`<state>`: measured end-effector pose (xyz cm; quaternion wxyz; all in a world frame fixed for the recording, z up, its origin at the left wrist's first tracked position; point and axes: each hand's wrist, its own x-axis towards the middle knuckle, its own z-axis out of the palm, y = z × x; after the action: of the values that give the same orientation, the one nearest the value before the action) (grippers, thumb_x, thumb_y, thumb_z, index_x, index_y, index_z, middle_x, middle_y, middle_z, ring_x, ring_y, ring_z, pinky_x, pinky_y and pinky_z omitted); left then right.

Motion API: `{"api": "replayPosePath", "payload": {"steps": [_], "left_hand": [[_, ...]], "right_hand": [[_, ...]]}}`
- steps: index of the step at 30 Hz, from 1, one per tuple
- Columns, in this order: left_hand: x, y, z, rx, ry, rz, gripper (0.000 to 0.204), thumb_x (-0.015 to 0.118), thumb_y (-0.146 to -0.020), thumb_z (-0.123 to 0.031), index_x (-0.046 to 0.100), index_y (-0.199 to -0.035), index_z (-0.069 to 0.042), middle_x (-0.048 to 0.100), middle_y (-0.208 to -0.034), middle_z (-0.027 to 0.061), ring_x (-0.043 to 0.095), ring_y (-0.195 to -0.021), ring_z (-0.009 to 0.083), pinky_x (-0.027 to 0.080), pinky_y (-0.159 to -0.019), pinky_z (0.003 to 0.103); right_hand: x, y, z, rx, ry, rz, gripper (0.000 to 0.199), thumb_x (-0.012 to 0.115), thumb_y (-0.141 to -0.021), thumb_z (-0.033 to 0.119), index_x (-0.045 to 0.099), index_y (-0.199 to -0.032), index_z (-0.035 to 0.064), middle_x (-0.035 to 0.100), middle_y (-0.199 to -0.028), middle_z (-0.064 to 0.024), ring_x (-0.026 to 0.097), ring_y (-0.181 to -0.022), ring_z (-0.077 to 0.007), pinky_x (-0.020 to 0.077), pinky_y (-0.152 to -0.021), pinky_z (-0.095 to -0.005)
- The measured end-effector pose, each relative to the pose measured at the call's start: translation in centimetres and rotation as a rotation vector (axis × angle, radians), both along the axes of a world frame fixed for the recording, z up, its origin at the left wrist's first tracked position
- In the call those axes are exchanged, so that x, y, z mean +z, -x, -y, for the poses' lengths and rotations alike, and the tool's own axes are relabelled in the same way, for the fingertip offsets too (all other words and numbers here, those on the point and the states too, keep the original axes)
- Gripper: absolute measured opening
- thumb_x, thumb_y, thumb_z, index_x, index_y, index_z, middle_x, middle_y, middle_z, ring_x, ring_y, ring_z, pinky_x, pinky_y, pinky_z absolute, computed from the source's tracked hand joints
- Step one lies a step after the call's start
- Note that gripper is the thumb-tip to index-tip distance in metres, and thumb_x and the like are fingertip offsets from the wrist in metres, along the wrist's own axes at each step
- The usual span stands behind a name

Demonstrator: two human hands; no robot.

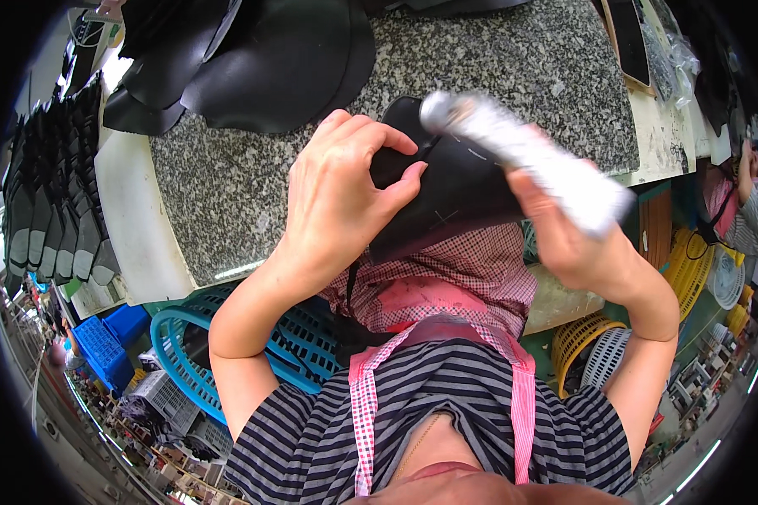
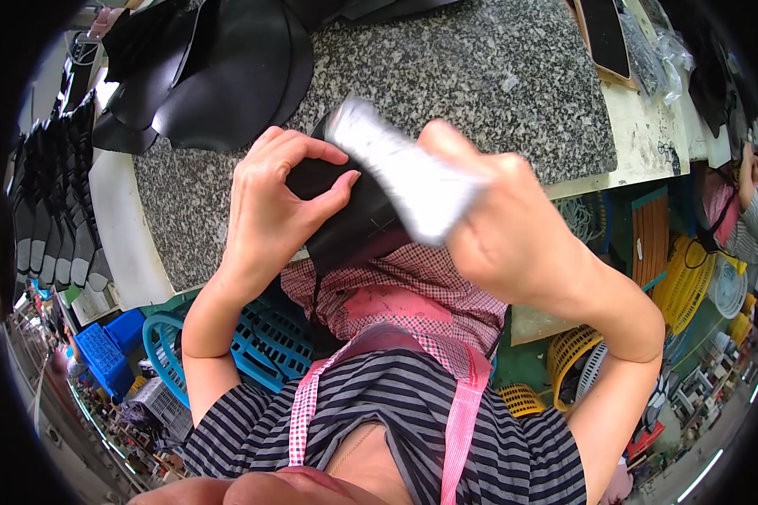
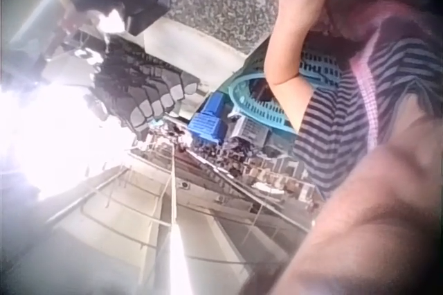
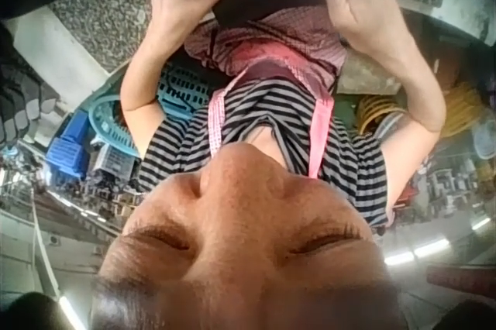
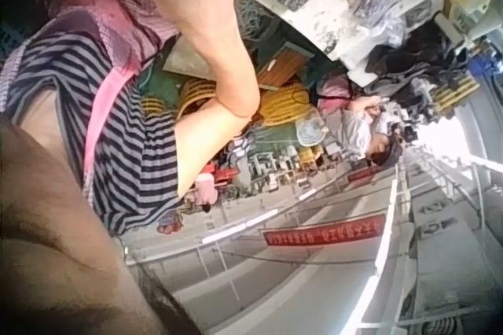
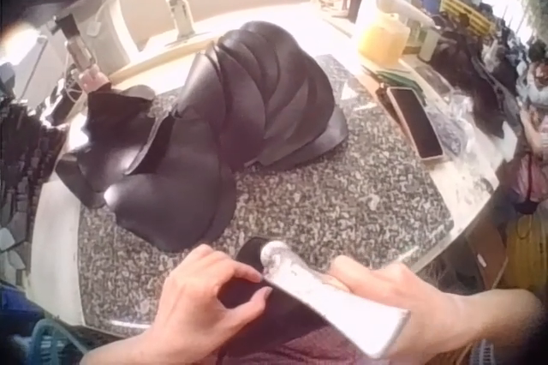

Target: Hammering leather shoe components on a workbench to flatten or join them.

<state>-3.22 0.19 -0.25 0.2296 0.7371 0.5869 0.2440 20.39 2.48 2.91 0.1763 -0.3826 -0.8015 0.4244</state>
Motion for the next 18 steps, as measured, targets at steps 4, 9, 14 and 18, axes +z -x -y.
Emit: {"api": "replayPosePath", "payload": {"steps": [4, 9, 14, 18], "left_hand": [[0.0, 0.7, 1.3, 0.013, -0.040, 0.050, 0.020, 0.080, -0.072, -0.011, 0.069, -0.088, -0.004, 0.066, -0.084, 0.0097, 0.061, -0.084, 0.0284, 0.050, -0.074, 0.037], [-0.3, 0.8, 2.3, 0.033, -0.026, 0.105, 0.019, 0.079, -0.072, -0.007, 0.067, -0.087, -0.002, 0.066, -0.084, 0.0102, 0.060, -0.082, 0.0292, 0.049, -0.075, 0.038], [-0.2, 0.7, 2.1, 0.005, -0.031, 0.105, 0.018, 0.078, -0.072, -0.006, 0.067, -0.086, -0.001, 0.064, -0.083, 0.0114, 0.059, -0.083, 0.0297, 0.048, -0.075, 0.038], [-0.2, 0.7, 2.3, -0.005, -0.043, 0.091, 0.017, 0.077, -0.072, -0.005, 0.067, -0.086, -0.001, 0.063, -0.082, 0.0121, 0.058, -0.083, 0.0302, 0.048, -0.075, 0.038]], "right_hand": [[0.0, 0.5, 0.4, 0.000, 0.114, 0.147, 0.021, 0.050, -0.099, 0.013, 0.052, -0.109, -0.0054, 0.061, -0.079, -0.0254, 0.061, -0.075, -0.0443, 0.0479, -0.068, -0.0440], [0.5, 0.6, -0.2, -0.010, -0.127, 0.072, 0.015, 0.047, -0.097, 0.012, 0.051, -0.099, -0.0026, 0.060, -0.070, -0.0222, 0.062, -0.065, -0.0439, 0.0491, -0.058, -0.0472], [-0.2, 0.6, 0.7, 0.073, 0.046, 0.123, 0.016, 0.049, -0.097, 0.013, 0.050, -0.096, -0.0032, 0.057, -0.067, -0.0215, 0.061, -0.062, -0.0434, 0.0471, -0.054, -0.0472], [0.4, 1.0, 0.1, -0.053, -0.161, -0.164, 0.013, 0.048, -0.094, 0.007, 0.054, -0.090, -0.0032, 0.059, -0.077, -0.0237, 0.062, -0.064, -0.0410, 0.0476, -0.055, -0.0455]]}}
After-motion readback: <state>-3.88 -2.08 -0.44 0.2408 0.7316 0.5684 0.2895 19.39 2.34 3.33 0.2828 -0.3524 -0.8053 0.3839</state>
